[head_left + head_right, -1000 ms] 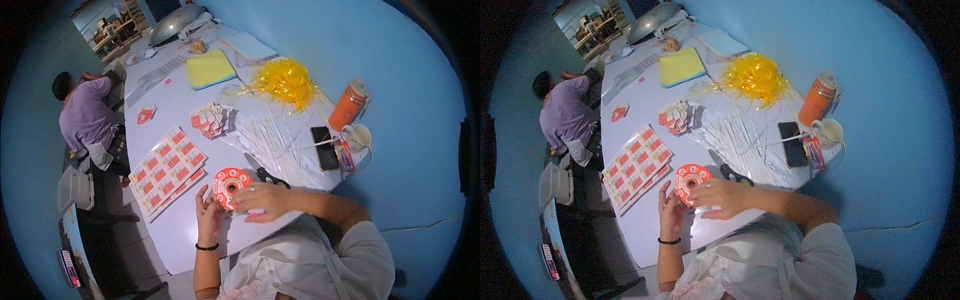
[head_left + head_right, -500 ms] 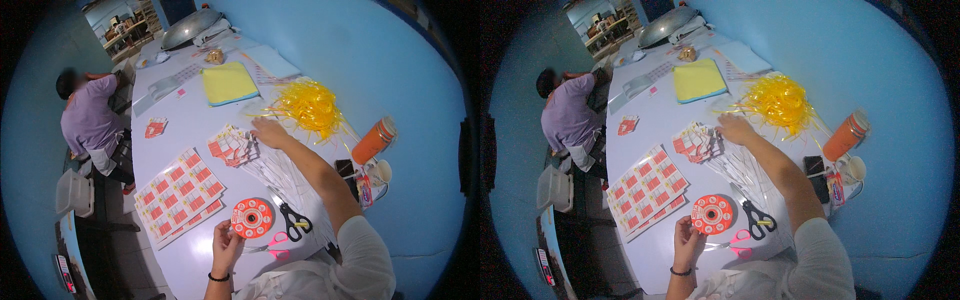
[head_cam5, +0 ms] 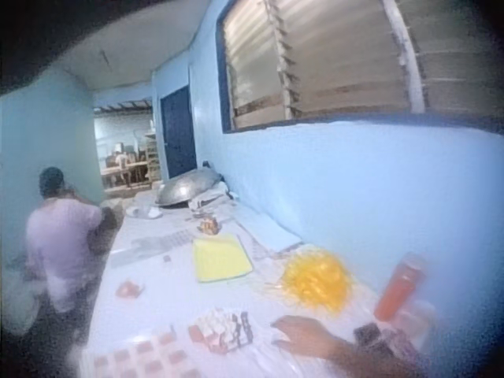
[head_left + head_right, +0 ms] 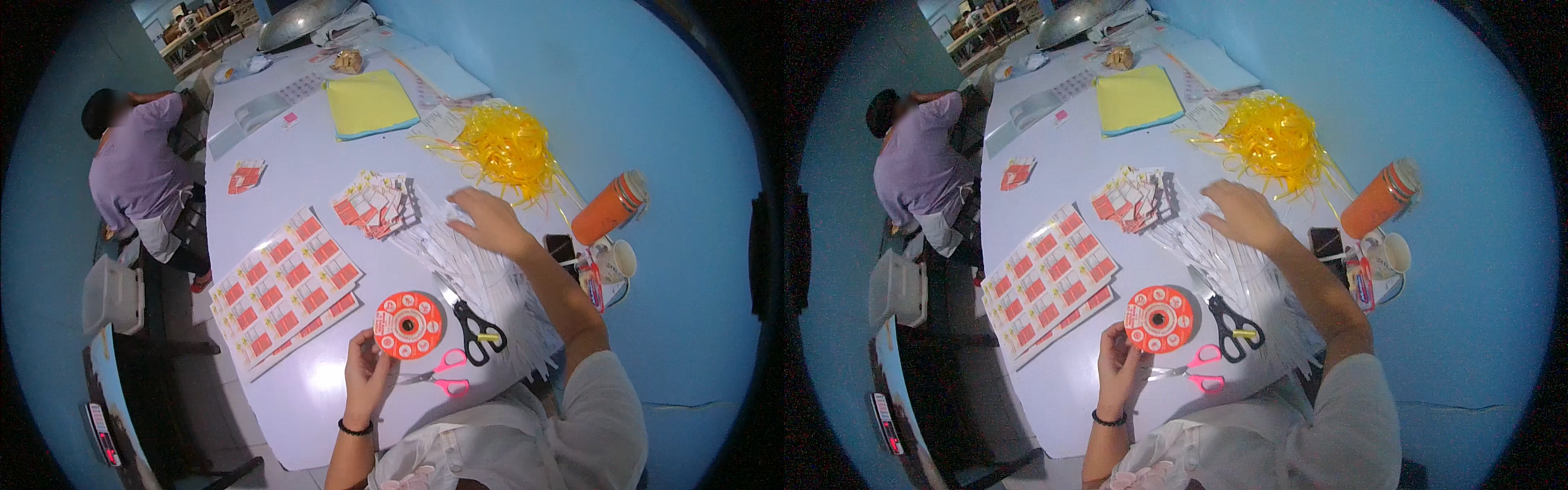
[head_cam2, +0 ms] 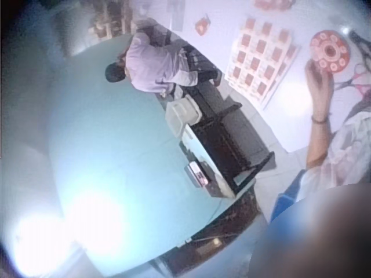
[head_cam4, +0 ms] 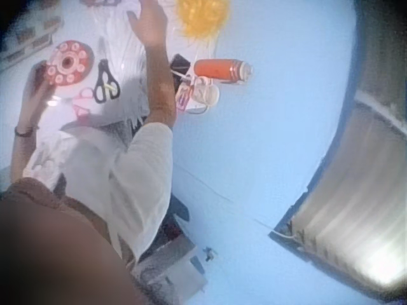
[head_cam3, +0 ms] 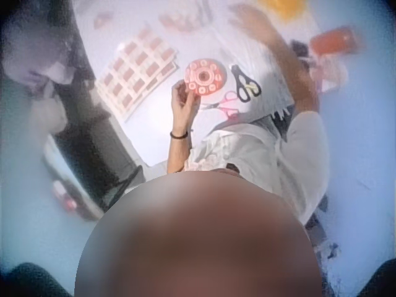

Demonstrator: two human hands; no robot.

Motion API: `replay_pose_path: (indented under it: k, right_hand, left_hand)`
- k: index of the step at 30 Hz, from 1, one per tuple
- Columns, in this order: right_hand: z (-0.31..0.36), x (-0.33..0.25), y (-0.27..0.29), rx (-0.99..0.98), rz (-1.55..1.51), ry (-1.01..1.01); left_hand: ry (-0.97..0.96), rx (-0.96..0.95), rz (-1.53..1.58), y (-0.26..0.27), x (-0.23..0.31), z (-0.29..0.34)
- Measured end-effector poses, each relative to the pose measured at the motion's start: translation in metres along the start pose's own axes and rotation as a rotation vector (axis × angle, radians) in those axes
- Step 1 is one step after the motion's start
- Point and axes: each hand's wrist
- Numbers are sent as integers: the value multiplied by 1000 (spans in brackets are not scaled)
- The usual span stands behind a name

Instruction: The person cuts a yellow ribbon into short pieces using pink scissors, then gathers the cut pieces and places them on the table. They also handle a roll of red ribbon and a bundle of white sticks, moving them aside.

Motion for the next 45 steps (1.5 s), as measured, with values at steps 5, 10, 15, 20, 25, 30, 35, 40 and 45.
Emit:
replay_pose_path:
  k: [5,10,15,20,25,30,35,40,45]
  right_hand:
    - [113,-26,17,49,109,-189]
    - [148,-49,-5,65,185,-313]
    - [141,-82,-26,-19,240,-284]
    - [145,-94,-25,-116,125,-175]
    - [150,-52,1,63,135,-299]
    - [187,-18,31,-96,423,-764]
    - [225,-3,27,17,251,-762]
    - [230,27,21,136,174,-628]
    - [232,43,22,195,172,-520]
  left_hand:
    - [-77,-35,-219,-2,2,2]
    - [-68,-24,-225,0,-3,1]
    - [-80,-27,-194,1,-7,2]
    - [-63,-10,-268,6,-11,2]
    - [-89,-22,-288,9,-16,0]
    - [-101,-43,-237,7,-16,-1]
    - [-193,-54,-289,7,-17,-1]
    - [-168,-65,-278,8,-18,-3]
    - [-138,-67,-266,7,-16,-1]
Point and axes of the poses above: each hand's wrist, its own z-axis away from the middle knuckle, its own y-axis out of the back of the hand, x = y × z, and after that the axes turned 1 degree about z, right-handed
